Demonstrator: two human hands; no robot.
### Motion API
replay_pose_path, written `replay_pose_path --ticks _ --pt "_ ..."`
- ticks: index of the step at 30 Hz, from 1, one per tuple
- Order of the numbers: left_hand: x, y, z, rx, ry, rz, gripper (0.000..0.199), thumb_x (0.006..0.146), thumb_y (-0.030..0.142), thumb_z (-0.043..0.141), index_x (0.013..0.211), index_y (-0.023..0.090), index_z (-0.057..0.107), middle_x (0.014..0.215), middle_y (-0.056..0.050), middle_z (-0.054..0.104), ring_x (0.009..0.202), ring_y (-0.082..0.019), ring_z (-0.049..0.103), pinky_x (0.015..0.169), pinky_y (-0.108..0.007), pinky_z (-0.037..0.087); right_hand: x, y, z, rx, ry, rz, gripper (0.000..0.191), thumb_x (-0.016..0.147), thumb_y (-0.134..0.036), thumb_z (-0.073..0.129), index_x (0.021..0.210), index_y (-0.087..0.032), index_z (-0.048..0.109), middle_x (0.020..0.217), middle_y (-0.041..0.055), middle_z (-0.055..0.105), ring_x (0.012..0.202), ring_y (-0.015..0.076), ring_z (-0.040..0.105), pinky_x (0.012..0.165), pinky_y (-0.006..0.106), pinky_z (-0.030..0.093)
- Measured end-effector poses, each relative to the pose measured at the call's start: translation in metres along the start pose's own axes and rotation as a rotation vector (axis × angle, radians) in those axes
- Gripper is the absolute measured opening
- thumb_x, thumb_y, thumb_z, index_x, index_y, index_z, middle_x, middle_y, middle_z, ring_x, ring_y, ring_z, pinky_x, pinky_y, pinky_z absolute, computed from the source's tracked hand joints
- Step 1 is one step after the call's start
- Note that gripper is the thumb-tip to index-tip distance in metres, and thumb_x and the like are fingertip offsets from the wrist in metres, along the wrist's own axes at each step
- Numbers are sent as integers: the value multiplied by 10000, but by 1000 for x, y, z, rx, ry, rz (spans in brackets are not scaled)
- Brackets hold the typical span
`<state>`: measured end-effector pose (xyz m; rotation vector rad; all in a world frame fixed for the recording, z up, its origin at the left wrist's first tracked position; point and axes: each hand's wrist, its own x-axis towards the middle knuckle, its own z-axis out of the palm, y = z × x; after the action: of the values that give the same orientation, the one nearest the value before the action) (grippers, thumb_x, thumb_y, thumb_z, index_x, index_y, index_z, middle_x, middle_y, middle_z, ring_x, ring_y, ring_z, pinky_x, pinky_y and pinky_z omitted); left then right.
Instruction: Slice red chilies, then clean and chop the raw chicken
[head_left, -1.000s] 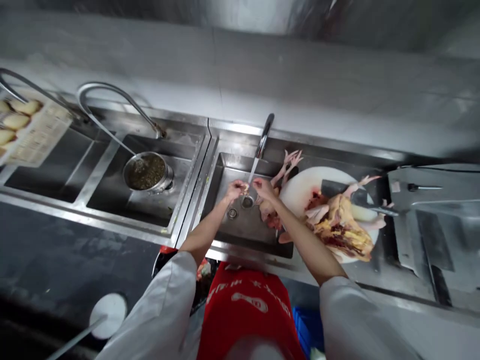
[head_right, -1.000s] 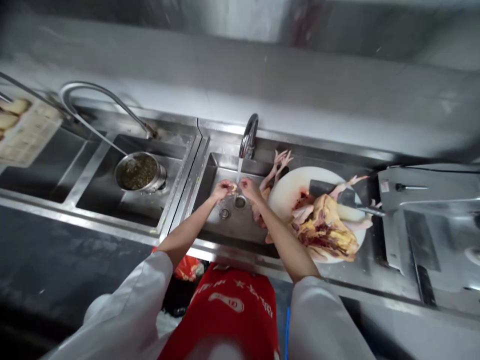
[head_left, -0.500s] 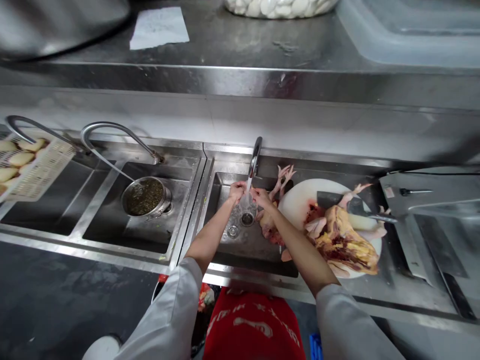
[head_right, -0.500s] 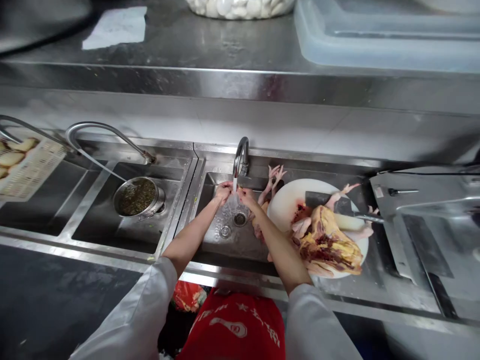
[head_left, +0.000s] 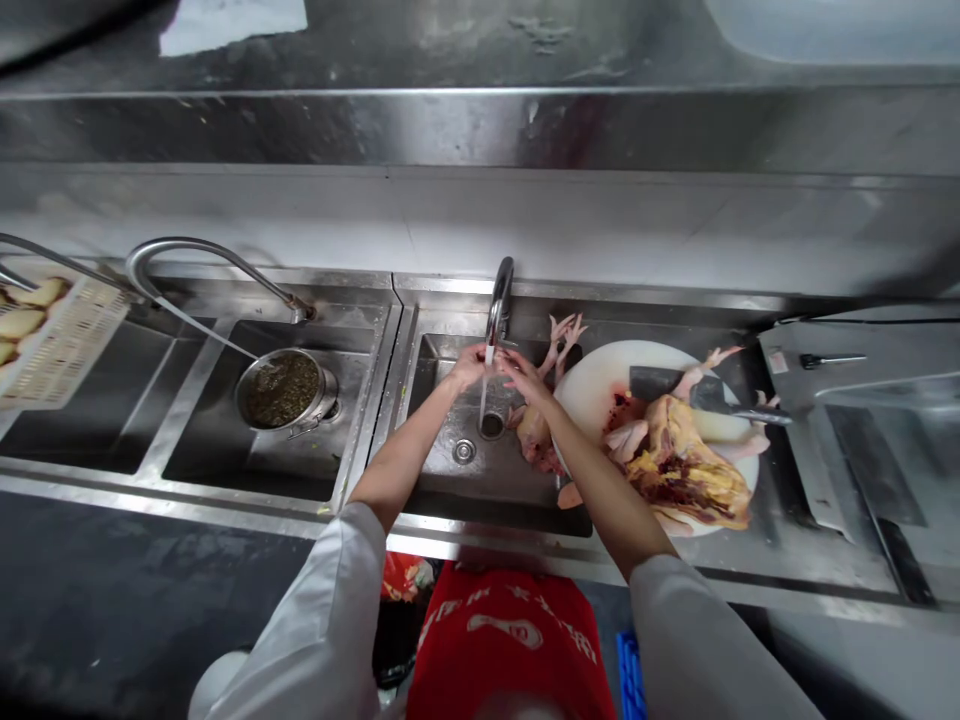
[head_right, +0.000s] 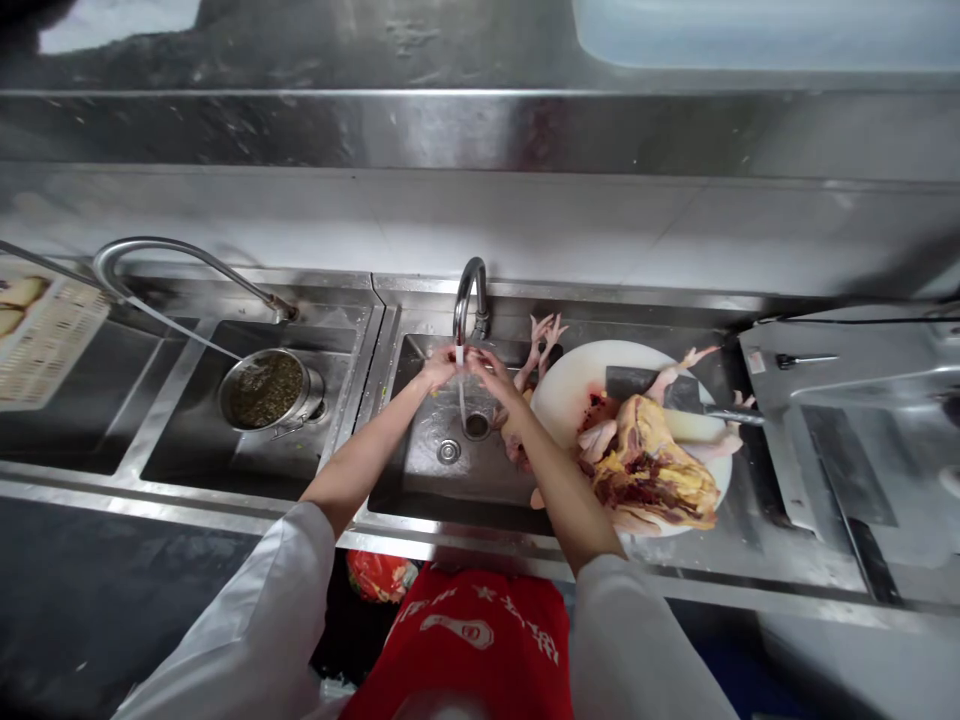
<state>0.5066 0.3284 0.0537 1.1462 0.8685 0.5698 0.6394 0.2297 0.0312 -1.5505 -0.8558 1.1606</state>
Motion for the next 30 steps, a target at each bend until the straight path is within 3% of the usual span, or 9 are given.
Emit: replay_pose_path --ticks 2,5,9,12,17,19,21,25,30 --pt "-2 -2 8 38 19 34 308 576 89 761 882 101 729 757 -17 732 656 -107 626 647 -209 487 12 -5 8 45 -15 36 335 841 -479 696 1039 -209 701 869 25 727 710 137 665 562 214 553" --pt "-6 -6 10 169 99 71 159 632 124 753 786 91 739 669 -9 690 602 -100 578 616 -207 452 20 -7 12 30 -6 78 310 815 -493 711 781 -189 658 630 0 642 533 117 603 495 214 520" --pt "-13 -11 3 530 93 120 108 713 180 716 667 88 750 547 5 601 576 -113 534 597 -211 415 16 2 10 27 41 105 316 803 -504 712 809 -192 662 656 4 655 548 135 634 523 256 557" --pt "-15 -16 -4 622 101 123 99 706 144 690 707 95 776 537 21 578 604 -123 547 637 -213 432 13 9 9 16 81 106 313 789 -504 717 811 -193 684 687 15 672 614 163 661 572 286 576" --pt "-12 -17 -16 529 433 61 167 673 13 610 713 95 749 620 -19 648 659 -127 580 684 -218 443 12 14 8 -9 163 73 329 790 -520 676 796 -194 711 710 22 688 683 174 659 636 285 561" --pt "-13 -18 -14 419 393 57 151 701 39 622 753 98 751 680 -39 689 656 -120 588 670 -213 451 13 13 9 -20 187 62 344 779 -527 659 798 -188 714 718 22 690 666 161 634 625 273 537" --pt "-16 -18 -6 337 255 55 102 724 123 686 791 100 759 686 -32 695 609 -106 571 620 -204 448 14 11 11 -24 177 47 366 768 -536 636 812 -181 716 741 22 694 657 151 609 614 262 508" --pt "-22 -21 8 233 117 19 232 676 304 808 748 91 747 563 15 619 487 -72 467 501 -187 368 14 2 16 -93 137 -50 410 773 -557 559 794 -172 698 750 21 686 667 150 569 605 249 444" --pt "-21 -20 1 281 51 -38 154 695 243 729 678 90 735 524 10 607 445 -77 469 486 -202 368 9 -12 14 -332 65 -108 360 788 -506 542 621 -192 605 588 2 582 596 144 476 580 260 347"
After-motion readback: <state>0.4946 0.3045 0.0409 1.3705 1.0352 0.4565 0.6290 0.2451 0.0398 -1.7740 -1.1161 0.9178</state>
